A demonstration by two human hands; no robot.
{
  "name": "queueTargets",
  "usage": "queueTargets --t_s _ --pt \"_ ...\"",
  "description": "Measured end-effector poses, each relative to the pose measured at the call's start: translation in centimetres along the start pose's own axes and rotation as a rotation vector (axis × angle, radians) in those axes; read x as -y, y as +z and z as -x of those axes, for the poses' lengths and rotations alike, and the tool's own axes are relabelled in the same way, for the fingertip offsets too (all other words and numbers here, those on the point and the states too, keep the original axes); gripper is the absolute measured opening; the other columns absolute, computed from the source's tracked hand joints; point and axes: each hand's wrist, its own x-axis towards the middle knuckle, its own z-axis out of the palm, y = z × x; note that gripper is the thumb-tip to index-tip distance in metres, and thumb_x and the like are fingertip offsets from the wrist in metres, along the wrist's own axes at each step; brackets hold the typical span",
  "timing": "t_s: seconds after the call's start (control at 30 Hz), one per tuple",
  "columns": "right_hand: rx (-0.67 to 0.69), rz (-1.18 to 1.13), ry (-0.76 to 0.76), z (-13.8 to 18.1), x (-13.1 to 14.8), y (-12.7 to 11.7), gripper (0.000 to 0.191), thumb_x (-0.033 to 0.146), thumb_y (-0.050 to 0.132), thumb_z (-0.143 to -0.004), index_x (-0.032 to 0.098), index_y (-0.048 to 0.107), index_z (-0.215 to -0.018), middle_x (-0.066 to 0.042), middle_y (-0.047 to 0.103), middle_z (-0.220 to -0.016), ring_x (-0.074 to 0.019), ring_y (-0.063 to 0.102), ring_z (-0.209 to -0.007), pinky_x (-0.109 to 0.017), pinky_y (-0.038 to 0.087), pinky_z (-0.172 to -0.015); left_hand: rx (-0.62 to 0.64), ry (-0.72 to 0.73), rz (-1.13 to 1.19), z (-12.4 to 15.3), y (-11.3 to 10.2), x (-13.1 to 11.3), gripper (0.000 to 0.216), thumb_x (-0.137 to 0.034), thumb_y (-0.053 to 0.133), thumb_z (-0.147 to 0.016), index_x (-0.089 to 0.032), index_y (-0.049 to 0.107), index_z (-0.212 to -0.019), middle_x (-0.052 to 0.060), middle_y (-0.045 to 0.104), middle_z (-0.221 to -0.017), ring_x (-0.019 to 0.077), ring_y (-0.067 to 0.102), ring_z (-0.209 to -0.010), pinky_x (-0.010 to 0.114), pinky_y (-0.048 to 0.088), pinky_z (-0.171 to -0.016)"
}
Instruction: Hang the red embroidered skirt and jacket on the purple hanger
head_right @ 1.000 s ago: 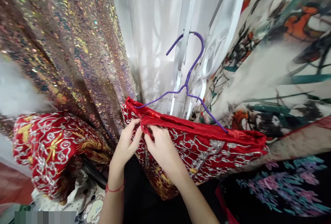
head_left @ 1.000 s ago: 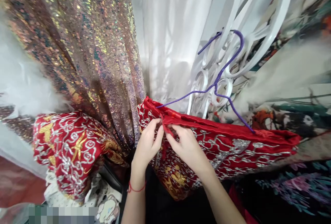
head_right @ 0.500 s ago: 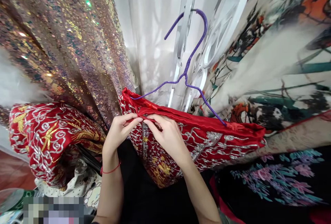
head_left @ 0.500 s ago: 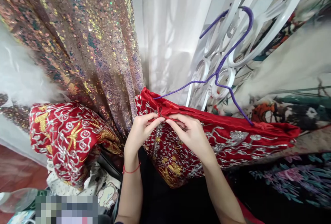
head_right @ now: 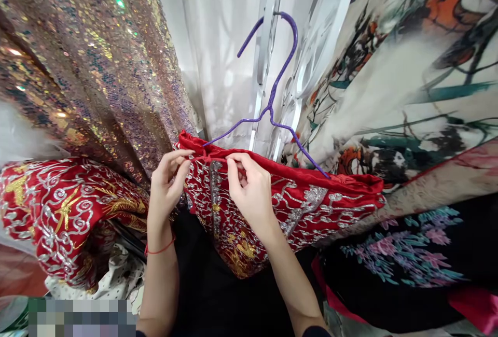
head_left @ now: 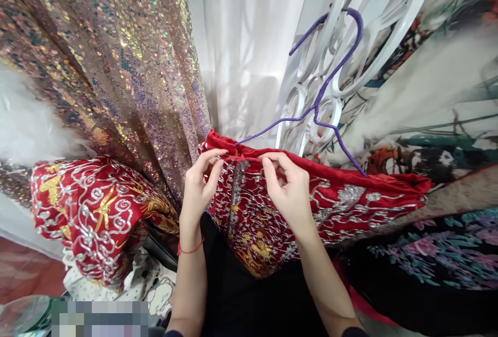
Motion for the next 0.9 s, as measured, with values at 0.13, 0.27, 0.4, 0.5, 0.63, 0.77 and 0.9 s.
queueTargets --t_s 0.13,0.27,0.4,0.5,0.63,0.77,0.9 --pt "0.168 0.16 -0.027 0.0 -0.4 -0.8 0.021 0.029 0.052 -0.098 0.02 0.07 -0.093 0.001 0.062 -0.065 -0.0109 0.05 -0.05 -0.024 0.037 -0.052 0.117 0.018 -0.134 1.2 -0.4 -0.1 0.025 -0.017 0.053 -0.092 -0.02 0.073 -0.077 0.002 0.063 -0.078 0.0118 0.057 -0.068 0.026 0.044 -0.065" --pt "0.54 0.157 -0.077 -0.5 -1.0 -1.8 0.017 0.029 0.06 -0.095 0.023 0.075 -0.093 0.002 0.065 -0.067 -0.0118 0.054 -0.054 -0.024 0.042 -0.058 -0.223 -0.05 -0.348 0.8 -0.5 0.3 0.014 -0.02 0.064 -0.089 -0.021 0.078 -0.088 0.0 0.064 -0.078 0.0086 0.048 -0.059 0.025 0.038 -0.059" --pt "0.596 -0.097 -0.144 -0.6 -0.5 -1.7 0.015 0.029 0.066 -0.092 0.023 0.077 -0.099 0.003 0.059 -0.068 -0.0108 0.051 -0.06 -0.023 0.043 -0.059 -0.494 -0.009 -0.044 0.4 0.1 0.3 0.009 -0.032 0.073 -0.087 -0.026 0.08 -0.084 -0.002 0.06 -0.067 0.0092 0.046 -0.057 0.025 0.035 -0.055" --pt "0.395 -0.219 -0.163 -0.7 0.1 -1.2 0.02 0.032 0.069 -0.091 0.024 0.078 -0.106 0.003 0.053 -0.067 -0.0109 0.048 -0.06 -0.025 0.045 -0.059 -0.284 0.051 0.182 0.5 0.1 -0.4 0.017 -0.043 0.076 -0.083 -0.028 0.081 -0.077 0.0 0.064 -0.067 0.0118 0.053 -0.059 0.026 0.041 -0.054" --pt "0.32 -0.176 -0.287 -1.1 0.4 -0.8 0.022 0.03 0.061 -0.096 0.026 0.077 -0.11 -0.001 0.058 -0.081 -0.0116 0.053 -0.066 -0.026 0.049 -0.062 0.122 0.013 0.211 0.4 -0.4 -1.4 0.023 -0.046 0.08 -0.078 -0.023 0.08 -0.075 0.002 0.063 -0.069 0.0117 0.052 -0.059 0.026 0.041 -0.053" --pt "0.42 0.053 -0.537 -1.6 0.1 -0.7 0.027 0.028 0.051 -0.101 0.028 0.077 -0.107 -0.002 0.053 -0.088 -0.0091 0.047 -0.063 -0.022 0.042 -0.053 0.304 -0.107 0.211 0.2 -0.7 -1.6 0.031 -0.046 0.08 -0.078 -0.018 0.07 -0.07 0.002 0.059 -0.073 0.0119 0.05 -0.063 0.026 0.04 -0.056" --pt "0.351 0.339 -0.685 -1.7 0.0 -0.1 0.032 0.023 0.045 -0.102 0.027 0.077 -0.105 -0.002 0.057 -0.082 -0.0087 0.048 -0.06 -0.021 0.037 -0.048 0.347 -0.168 0.269 0.2 -0.6 -1.1 0.035 -0.049 0.076 -0.081 -0.017 0.067 -0.072 0.002 0.059 -0.074 0.0117 0.047 -0.063 0.026 0.038 -0.056"
